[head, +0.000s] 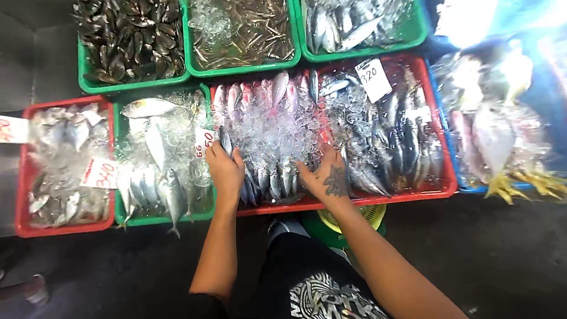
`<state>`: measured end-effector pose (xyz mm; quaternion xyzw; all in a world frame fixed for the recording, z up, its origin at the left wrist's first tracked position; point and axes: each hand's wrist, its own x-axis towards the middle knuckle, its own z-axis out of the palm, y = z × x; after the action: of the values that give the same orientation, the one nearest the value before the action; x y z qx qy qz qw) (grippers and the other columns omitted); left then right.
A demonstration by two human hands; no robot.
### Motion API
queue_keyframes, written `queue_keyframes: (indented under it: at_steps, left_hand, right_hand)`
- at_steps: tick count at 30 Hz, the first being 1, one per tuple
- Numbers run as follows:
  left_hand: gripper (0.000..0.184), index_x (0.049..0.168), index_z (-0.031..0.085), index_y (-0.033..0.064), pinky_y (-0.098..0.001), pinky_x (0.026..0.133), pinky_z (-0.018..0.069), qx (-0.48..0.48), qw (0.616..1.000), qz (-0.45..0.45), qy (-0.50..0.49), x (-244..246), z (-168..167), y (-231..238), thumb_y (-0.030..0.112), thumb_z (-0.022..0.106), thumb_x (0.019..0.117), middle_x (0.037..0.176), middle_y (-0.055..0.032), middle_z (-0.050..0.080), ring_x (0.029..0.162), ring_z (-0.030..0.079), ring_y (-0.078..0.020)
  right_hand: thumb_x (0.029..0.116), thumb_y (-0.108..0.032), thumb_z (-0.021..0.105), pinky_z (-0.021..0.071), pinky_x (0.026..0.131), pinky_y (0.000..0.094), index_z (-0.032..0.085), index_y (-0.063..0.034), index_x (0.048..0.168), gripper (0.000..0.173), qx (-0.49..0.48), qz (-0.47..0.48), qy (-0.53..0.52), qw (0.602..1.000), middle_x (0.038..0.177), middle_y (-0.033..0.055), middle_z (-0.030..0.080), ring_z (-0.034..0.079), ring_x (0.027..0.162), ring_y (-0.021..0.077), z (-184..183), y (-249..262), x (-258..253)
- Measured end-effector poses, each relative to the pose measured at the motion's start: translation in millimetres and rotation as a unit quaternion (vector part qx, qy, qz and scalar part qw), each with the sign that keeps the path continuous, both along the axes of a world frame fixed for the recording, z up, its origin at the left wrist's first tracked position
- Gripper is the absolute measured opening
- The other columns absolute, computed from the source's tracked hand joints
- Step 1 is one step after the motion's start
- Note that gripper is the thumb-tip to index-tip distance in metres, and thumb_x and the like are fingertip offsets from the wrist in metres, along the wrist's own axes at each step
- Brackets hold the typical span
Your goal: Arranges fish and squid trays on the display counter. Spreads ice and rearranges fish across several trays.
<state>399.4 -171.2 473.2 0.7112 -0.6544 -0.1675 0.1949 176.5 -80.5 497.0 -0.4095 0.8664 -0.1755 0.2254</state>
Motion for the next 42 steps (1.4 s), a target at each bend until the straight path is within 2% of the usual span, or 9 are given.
queue_keyframes:
  at_steps: [4,7,12,17,22,25,31,36,42]
  left_hand:
    - [0.049,0.137,0.057,0.002,-0.0598,0.098,0.0484,-0.065,0.991,-0.11,-0.031,-2,10,-12,0.034,0.06,0.1003,0.129,-0.0247,0.059,0.121,0.057,-0.0427]
    - [0.072,0.143,0.051,-0.003,-0.0663,0.099,0.0466,0.015,0.982,-0.178,-0.065,-16,20,-24,0.05,0.066,0.0965,0.137,-0.0299,0.056,0.125,0.054,-0.0494]
    - [0.102,0.141,0.048,-0.0113,-0.069,0.1,0.0449,0.118,0.981,-0.126,-0.087,-41,34,-49,0.069,0.071,0.0829,0.138,-0.0375,0.051,0.131,0.046,-0.0566]
    - [0.108,0.143,0.047,-0.0078,-0.0723,0.106,0.0373,0.161,0.973,-0.146,-0.083,-38,29,-81,0.076,0.069,0.0796,0.143,-0.0366,0.048,0.136,0.042,-0.0562]
    - [0.105,0.138,0.053,-0.0061,-0.0703,0.103,0.0428,0.21,0.966,-0.131,-0.07,-34,33,-102,0.077,0.073,0.0759,0.14,-0.0346,0.051,0.132,0.046,-0.0546]
    - [0.108,0.138,0.051,-0.0098,-0.0698,0.103,0.0427,0.23,0.956,-0.148,-0.102,-37,41,-100,0.075,0.074,0.0761,0.142,-0.0356,0.048,0.133,0.044,-0.0553]
    - [0.105,0.138,0.053,-0.0032,-0.0706,0.102,0.0425,0.2,0.962,-0.175,-0.067,-18,28,-95,0.074,0.078,0.0718,0.142,-0.0319,0.048,0.132,0.045,-0.0526]
    - [0.096,0.137,0.056,0.0009,-0.0704,0.101,0.043,0.198,0.958,-0.205,-0.04,-5,27,-103,0.066,0.083,0.0728,0.139,-0.0299,0.051,0.13,0.047,-0.0513]
    - [0.099,0.146,0.051,0.0062,-0.0677,0.102,0.0444,0.04,0.935,-0.351,-0.014,-33,29,-89,0.063,0.083,0.0722,0.144,-0.0249,0.052,0.132,0.049,-0.0472]
  right_hand:
    - [0.0862,-0.036,0.08,0.0439,0.109,0.0582,0.03,0.006,0.154,0.093,0.025,-0.063,-0.06,0.996,0.142,0.0341,0.049,0.052,0.131,0.0459,11,-11,0]
    - [0.0898,-0.038,0.078,0.0455,0.107,0.0615,0.028,0.0025,0.155,0.092,0.083,-0.075,-0.105,0.988,0.14,0.0314,0.054,0.056,0.128,0.0447,21,-26,-7]
    - [0.0844,-0.047,0.081,0.0468,0.102,0.0655,0.04,0.0005,0.148,0.089,0.087,-0.122,-0.142,0.978,0.134,0.0318,0.056,0.056,0.126,0.047,15,-39,-18]
    - [0.0793,-0.045,0.085,0.0472,0.102,0.0646,0.031,-0.0011,0.152,0.1,-0.002,-0.205,-0.245,0.948,0.138,0.028,0.055,0.056,0.126,0.0423,-4,-45,-11]
    - [0.078,-0.042,0.087,0.0454,0.106,0.0623,0.032,-0.0006,0.153,0.102,-0.009,-0.236,-0.278,0.931,0.143,0.0279,0.052,0.052,0.132,0.0409,4,-59,0]
    - [0.0726,-0.04,0.089,0.0495,0.099,0.0622,0.034,-0.0024,0.151,0.103,-0.022,-0.284,-0.316,0.905,0.138,0.0262,0.054,0.055,0.127,0.0398,1,-65,-2]
    - [0.0691,-0.034,0.089,0.0447,0.105,0.0614,0.029,-0.0039,0.155,0.109,-0.046,-0.312,-0.348,0.883,0.147,0.0255,0.047,0.048,0.134,0.0382,-2,-71,-3]
    - [0.0696,-0.027,0.092,0.049,0.097,0.06,0.044,-0.0005,0.143,0.092,-0.097,-0.358,-0.404,0.836,0.137,0.024,0.052,0.053,0.124,0.0363,3,-67,-14]
    - [0.0735,-0.016,0.09,0.0579,0.075,0.0618,0.042,-0.0178,0.149,0.09,-0.007,-0.248,-0.525,0.814,0.128,0.0241,0.061,0.066,0.104,0.0429,-5,-67,-32]
